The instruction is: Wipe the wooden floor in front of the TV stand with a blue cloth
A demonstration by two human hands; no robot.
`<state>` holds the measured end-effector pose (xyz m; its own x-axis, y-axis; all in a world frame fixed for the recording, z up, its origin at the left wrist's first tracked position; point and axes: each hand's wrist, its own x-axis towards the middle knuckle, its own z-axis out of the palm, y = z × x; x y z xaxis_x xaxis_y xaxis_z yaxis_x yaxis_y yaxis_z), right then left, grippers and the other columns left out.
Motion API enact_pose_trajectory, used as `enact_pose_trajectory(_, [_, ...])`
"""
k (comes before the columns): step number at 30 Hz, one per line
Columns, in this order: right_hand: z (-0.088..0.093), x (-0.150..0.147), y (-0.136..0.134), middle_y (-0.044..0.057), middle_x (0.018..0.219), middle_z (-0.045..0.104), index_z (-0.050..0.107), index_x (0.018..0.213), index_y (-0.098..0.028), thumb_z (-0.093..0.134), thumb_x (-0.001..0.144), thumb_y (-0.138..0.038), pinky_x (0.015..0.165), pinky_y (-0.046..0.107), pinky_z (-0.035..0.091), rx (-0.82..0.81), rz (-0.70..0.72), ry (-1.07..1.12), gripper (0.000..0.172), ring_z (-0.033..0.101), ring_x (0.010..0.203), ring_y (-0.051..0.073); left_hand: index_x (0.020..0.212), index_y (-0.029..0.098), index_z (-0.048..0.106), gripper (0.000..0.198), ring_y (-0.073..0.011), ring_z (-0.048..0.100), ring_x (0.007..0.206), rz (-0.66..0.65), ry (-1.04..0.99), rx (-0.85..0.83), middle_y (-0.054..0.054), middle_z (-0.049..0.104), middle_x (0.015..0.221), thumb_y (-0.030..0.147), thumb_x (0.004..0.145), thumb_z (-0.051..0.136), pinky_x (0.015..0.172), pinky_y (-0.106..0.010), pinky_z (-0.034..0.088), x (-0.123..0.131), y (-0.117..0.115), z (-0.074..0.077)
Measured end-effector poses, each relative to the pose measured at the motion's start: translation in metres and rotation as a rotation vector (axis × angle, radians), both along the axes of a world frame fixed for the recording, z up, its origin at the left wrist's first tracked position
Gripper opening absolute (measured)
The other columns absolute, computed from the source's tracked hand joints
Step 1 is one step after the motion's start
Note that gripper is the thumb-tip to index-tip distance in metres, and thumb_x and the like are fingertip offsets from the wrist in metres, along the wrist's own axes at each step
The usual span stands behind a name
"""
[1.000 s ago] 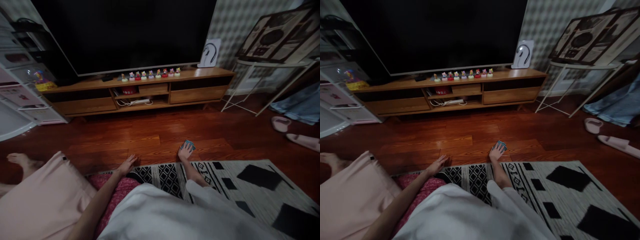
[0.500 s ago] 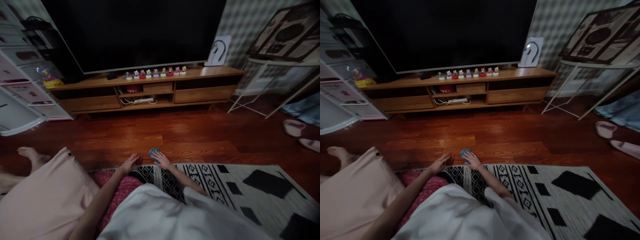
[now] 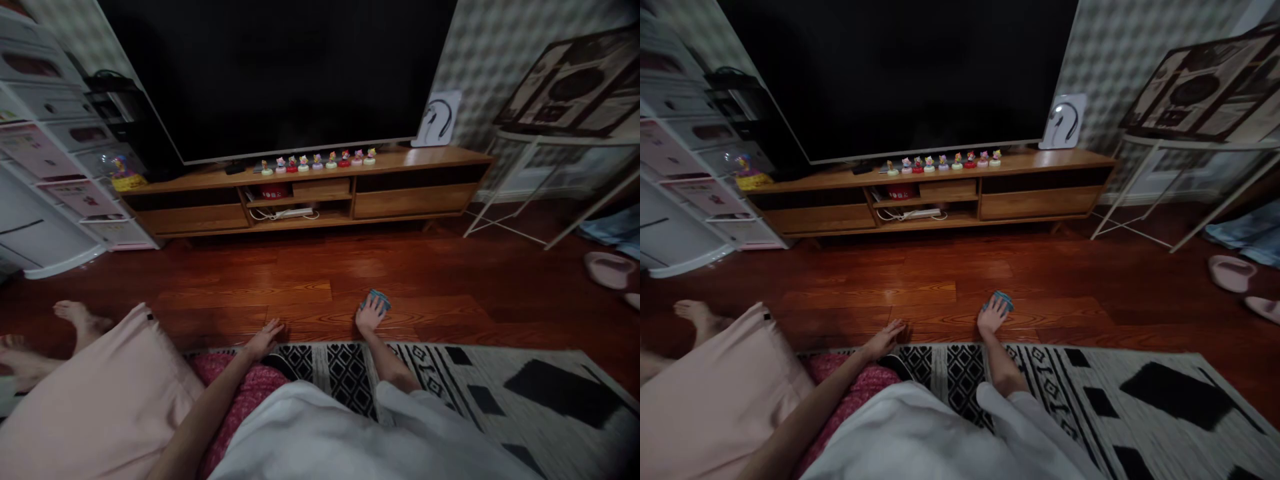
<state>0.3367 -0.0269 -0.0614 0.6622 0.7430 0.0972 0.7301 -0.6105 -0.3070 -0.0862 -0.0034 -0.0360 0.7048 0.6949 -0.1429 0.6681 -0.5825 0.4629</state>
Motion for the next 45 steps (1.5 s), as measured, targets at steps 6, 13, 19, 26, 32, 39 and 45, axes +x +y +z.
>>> enact_pose_trajectory(6, [0.003,-0.140,0.002,0.007,0.163,0.028,0.035,0.154,-0.027,0.038,0.098,-0.037,0.120,0.052,0.014,0.045,0.747,0.066,0.058,0.018,0.151,0.027,0.155,0.025,0.034,0.072,-0.0278,0.016,0.151,0.004,-0.014,0.018,-0.009,0.026,0.164,0.012,0.086,0.053,0.121,-0.051,0.024,-0.001,0.000,-0.002])
enact_pose_trajectory(13, [-0.003,-0.127,-0.031,-0.002,0.162,0.032,0.038,0.151,-0.035,0.041,0.100,-0.046,0.122,0.041,0.017,-0.001,1.376,0.137,0.053,0.022,0.151,0.018,0.154,0.024,0.037,0.069,-0.0292,0.019,0.150,0.035,-0.037,0.027,-0.010,0.026,0.164,0.013,0.088,0.054,0.121,-0.050,0.025,-0.001,0.000,-0.005])
enact_pose_trajectory(19, [0.002,0.024,-0.041,0.002,0.162,0.032,0.037,0.153,-0.029,0.031,0.100,-0.039,0.120,0.043,0.020,-0.062,0.714,-0.007,0.054,0.021,0.150,0.019,0.153,0.021,0.037,0.072,-0.0293,0.017,0.151,0.012,-0.037,0.026,-0.012,0.023,0.164,0.009,0.085,0.054,0.121,-0.049,0.024,0.001,0.002,-0.008])
enact_pose_trajectory(26, [-0.006,0.037,-0.027,0.018,0.160,0.032,0.029,0.157,-0.018,0.022,0.099,-0.035,0.113,0.066,0.020,0.118,-0.073,-0.015,0.061,0.022,0.149,0.036,0.153,0.023,0.037,0.074,-0.0288,0.016,0.151,0.013,-0.017,0.018,-0.009,0.024,0.165,0.009,0.083,0.054,0.121,-0.050,0.023,0.003,0.005,-0.013])
enact_pose_trajectory(32, [-0.009,-0.096,-0.009,0.011,0.163,0.028,0.025,0.158,-0.026,0.029,0.098,-0.036,0.116,0.061,0.018,0.090,0.461,0.045,0.060,0.021,0.150,0.032,0.153,0.025,0.038,0.072,-0.0291,0.017,0.151,0.021,-0.010,0.037,-0.009,0.025,0.164,0.011,0.084,0.054,0.120,-0.051,0.025,0.004,0.006,-0.014])
enact_pose_trajectory(39, [-0.004,-0.168,-0.033,0.001,0.163,0.030,0.036,0.153,-0.033,0.040,0.100,-0.045,0.121,0.044,0.020,0.024,1.278,0.077,0.055,0.021,0.151,0.020,0.153,0.021,0.039,0.068,-0.0291,0.018,0.150,0.037,-0.033,0.055,-0.011,0.027,0.163,0.010,0.086,0.051,0.120,-0.050,0.026,0.005,0.000,-0.003])
enact_pose_trajectory(45, [-0.003,-0.050,-0.032,0.002,0.162,0.032,0.039,0.152,-0.031,0.034,0.100,-0.038,0.120,0.043,0.022,-0.055,0.956,-0.006,0.053,0.023,0.150,0.020,0.153,0.025,0.039,0.070,-0.0283,0.018,0.151,0.045,-0.075,0.039,-0.008,0.026,0.164,0.012,0.085,0.054,0.120,-0.048,0.027,0.005,-0.001,-0.002])
